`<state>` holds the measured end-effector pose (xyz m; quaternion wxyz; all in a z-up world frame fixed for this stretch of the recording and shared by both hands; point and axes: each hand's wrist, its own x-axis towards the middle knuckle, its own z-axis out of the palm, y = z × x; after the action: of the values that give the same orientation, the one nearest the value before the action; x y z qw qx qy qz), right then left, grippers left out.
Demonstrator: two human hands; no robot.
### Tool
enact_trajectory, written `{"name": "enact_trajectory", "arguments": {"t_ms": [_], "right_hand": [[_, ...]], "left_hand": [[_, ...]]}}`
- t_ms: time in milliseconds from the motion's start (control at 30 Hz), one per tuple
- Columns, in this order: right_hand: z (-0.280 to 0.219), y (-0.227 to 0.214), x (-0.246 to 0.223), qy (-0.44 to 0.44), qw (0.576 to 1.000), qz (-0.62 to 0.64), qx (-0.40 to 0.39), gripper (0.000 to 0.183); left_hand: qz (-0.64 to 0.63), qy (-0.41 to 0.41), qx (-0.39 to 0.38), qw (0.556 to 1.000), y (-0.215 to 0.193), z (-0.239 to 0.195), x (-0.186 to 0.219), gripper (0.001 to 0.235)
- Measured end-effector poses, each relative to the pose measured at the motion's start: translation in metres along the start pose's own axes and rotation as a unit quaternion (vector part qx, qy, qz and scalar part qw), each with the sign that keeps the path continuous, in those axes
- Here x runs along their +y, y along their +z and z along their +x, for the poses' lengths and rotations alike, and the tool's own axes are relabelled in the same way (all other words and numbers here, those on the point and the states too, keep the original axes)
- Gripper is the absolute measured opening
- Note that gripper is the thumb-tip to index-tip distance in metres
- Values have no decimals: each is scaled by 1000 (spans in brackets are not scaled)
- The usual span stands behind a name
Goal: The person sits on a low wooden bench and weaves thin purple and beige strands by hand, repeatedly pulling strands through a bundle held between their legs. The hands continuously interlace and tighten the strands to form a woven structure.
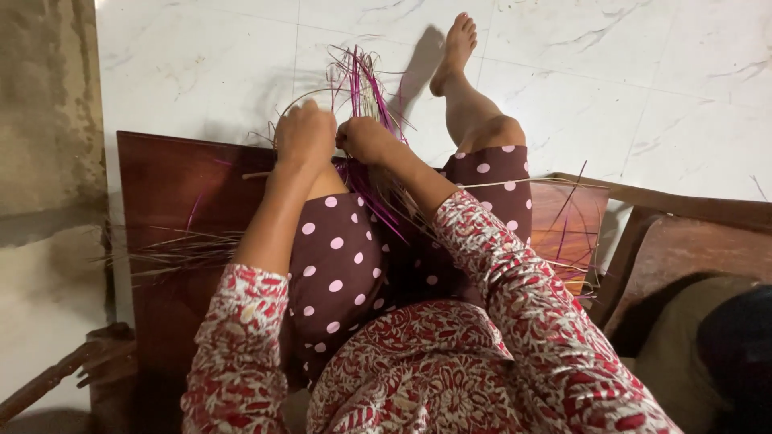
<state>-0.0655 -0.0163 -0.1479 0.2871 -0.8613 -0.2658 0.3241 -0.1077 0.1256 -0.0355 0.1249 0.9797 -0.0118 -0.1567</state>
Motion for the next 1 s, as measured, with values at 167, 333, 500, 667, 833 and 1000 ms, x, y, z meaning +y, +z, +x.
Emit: {"name": "enact_trajectory", "arguments": {"t_ms": [167,333,500,667,833,1000], "right_hand": [[10,4,3,5,999,-3,-45,19],[21,21,25,-3,998,16,-57,23],[-23,-57,-36,46,999,16,-10,23],[-11,-32,-13,138,990,18,13,12],[8,-19,-3,65,977,-54,-197,33],[21,-11,20,93,948,237,-190,38]], "left_hand": [[85,12,-58,995,31,-4,4,24],[152,2,-86,985,22,0,20,24],[115,57,-87,988,50,4,2,19],[36,1,-125,992,25,0,10,17],[95,0,-132,987,4,-8,29,21],[153,-17,-115,981,-6,-17,42,22]]}}
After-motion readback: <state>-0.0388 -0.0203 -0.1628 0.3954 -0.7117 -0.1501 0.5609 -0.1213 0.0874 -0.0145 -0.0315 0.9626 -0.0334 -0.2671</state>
